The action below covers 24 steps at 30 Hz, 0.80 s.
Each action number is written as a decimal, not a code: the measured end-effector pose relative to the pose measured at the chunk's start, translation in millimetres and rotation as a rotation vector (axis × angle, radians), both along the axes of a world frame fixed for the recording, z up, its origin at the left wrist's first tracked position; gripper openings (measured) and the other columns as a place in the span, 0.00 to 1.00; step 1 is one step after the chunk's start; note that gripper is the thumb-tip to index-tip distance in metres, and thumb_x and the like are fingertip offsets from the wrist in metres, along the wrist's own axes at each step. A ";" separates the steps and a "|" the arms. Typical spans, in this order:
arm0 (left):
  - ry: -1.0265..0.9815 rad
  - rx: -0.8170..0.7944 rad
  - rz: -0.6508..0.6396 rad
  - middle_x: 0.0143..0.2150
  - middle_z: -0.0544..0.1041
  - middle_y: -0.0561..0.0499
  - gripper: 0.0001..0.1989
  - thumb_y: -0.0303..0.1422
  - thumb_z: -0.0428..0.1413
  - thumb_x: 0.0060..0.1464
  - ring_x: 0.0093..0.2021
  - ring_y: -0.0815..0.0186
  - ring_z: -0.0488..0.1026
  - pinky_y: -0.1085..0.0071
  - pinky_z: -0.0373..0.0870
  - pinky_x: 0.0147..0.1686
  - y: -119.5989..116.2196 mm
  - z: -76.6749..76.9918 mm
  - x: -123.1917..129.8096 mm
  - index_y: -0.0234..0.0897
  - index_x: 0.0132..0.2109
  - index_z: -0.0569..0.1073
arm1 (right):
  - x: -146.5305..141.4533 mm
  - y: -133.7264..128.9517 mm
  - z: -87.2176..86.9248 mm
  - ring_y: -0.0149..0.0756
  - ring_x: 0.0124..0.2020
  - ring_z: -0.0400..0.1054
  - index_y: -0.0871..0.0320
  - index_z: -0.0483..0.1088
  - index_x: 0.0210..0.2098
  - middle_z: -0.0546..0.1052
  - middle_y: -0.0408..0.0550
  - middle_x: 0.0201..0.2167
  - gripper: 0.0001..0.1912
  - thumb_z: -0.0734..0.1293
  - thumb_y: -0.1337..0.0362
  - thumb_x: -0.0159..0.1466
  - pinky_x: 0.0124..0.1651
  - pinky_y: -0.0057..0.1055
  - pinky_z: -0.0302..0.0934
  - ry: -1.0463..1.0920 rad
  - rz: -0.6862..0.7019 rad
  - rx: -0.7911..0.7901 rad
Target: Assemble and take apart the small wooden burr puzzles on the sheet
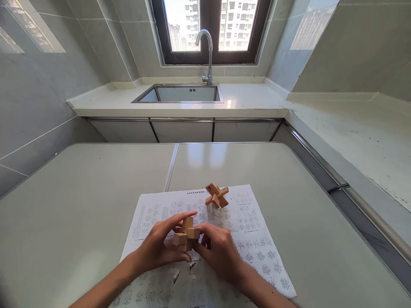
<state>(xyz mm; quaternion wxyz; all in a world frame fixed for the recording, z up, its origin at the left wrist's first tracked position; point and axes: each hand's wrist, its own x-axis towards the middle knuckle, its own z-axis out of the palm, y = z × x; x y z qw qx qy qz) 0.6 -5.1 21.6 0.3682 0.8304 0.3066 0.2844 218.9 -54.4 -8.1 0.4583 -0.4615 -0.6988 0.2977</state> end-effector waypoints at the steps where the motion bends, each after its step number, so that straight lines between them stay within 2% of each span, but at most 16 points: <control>1: -0.001 -0.020 0.003 0.49 0.82 0.50 0.47 0.43 0.74 0.51 0.42 0.62 0.78 0.66 0.80 0.44 0.0 0.5 0.0 0.52 0.73 0.61 | 0.3 0.0 0.7 0.31 0.21 0.70 0.53 0.74 0.38 0.79 0.39 0.25 0.04 0.71 0.69 0.66 0.28 0.27 0.64 0.020 -0.004 -0.039; 3: -0.013 -0.043 0.017 0.54 0.81 0.50 0.46 0.42 0.73 0.52 0.44 0.63 0.78 0.67 0.80 0.44 -0.4 0.7 -0.1 0.54 0.73 0.60 | 0.9 0.7 3.7 0.32 0.20 0.71 0.54 0.74 0.37 0.76 0.37 0.21 0.04 0.73 0.66 0.66 0.27 0.27 0.65 0.094 0.011 -0.155; 5: -0.028 -0.054 0.032 0.58 0.80 0.49 0.44 0.40 0.71 0.56 0.45 0.63 0.78 0.68 0.80 0.44 -0.8 -0.2 -0.3 0.56 0.73 0.59 | 1.4 2.5 8.5 0.32 0.18 0.72 0.54 0.74 0.37 0.77 0.38 0.21 0.07 0.76 0.62 0.65 0.25 0.27 0.65 0.218 0.068 -0.314; 9: -0.043 -0.120 0.041 0.55 0.80 0.49 0.42 0.39 0.71 0.57 0.45 0.63 0.77 0.67 0.79 0.42 0.1 -2.3 -1.5 0.54 0.72 0.61 | 2.7 7.4 16.3 0.31 0.22 0.74 0.56 0.75 0.40 0.83 0.47 0.36 0.14 0.77 0.54 0.65 0.23 0.27 0.68 0.521 0.244 -0.554; 11: -0.055 -0.170 0.039 0.54 0.80 0.48 0.40 0.43 0.70 0.56 0.44 0.62 0.77 0.66 0.78 0.42 2.0 -1.3 -2.0 0.51 0.71 0.63 | 4.2 9.5 15.7 0.31 0.23 0.74 0.57 0.74 0.40 0.83 0.49 0.39 0.16 0.78 0.53 0.64 0.24 0.27 0.70 0.636 0.336 -0.623; 13: -0.086 -0.211 0.033 0.56 0.78 0.45 0.41 0.52 0.69 0.55 0.45 0.60 0.77 0.64 0.77 0.43 4.7 1.8 -2.3 0.48 0.70 0.65 | 6.0 10.9 12.8 0.29 0.22 0.74 0.57 0.73 0.39 0.83 0.48 0.38 0.16 0.78 0.53 0.64 0.23 0.25 0.68 0.697 0.415 -0.675; 16: -0.134 -0.255 -0.007 0.57 0.77 0.41 0.44 0.63 0.65 0.51 0.50 0.54 0.76 0.59 0.75 0.49 9.0 8.8 -2.1 0.45 0.68 0.71 | 7.7 11.3 9.9 0.26 0.20 0.74 0.58 0.71 0.41 0.82 0.46 0.37 0.15 0.76 0.55 0.68 0.22 0.22 0.62 0.695 0.506 -0.701; 19: -0.169 -0.296 -0.047 0.56 0.77 0.41 0.42 0.64 0.65 0.49 0.53 0.51 0.75 0.58 0.74 0.51 12.3 13.6 -2.0 0.42 0.62 0.76 | 6.6 9.0 12.6 0.27 0.21 0.75 0.57 0.71 0.43 0.82 0.47 0.38 0.15 0.72 0.52 0.71 0.22 0.23 0.61 0.624 0.523 -0.665; 21: -0.171 -0.323 -0.034 0.54 0.78 0.42 0.40 0.63 0.67 0.47 0.51 0.52 0.75 0.61 0.73 0.49 13.4 13.7 -2.3 0.41 0.58 0.77 | 4.8 6.3 15.1 0.28 0.20 0.74 0.57 0.71 0.43 0.81 0.45 0.37 0.14 0.70 0.52 0.73 0.24 0.25 0.62 0.518 0.462 -0.598; 24: -0.138 -0.373 0.011 0.45 0.78 0.47 0.38 0.61 0.69 0.45 0.42 0.59 0.74 0.66 0.71 0.41 13.2 11.1 -2.7 0.39 0.54 0.75 | 3.2 2.0 14.6 0.29 0.20 0.70 0.56 0.71 0.41 0.78 0.40 0.28 0.11 0.65 0.55 0.76 0.28 0.27 0.62 0.257 0.328 -0.435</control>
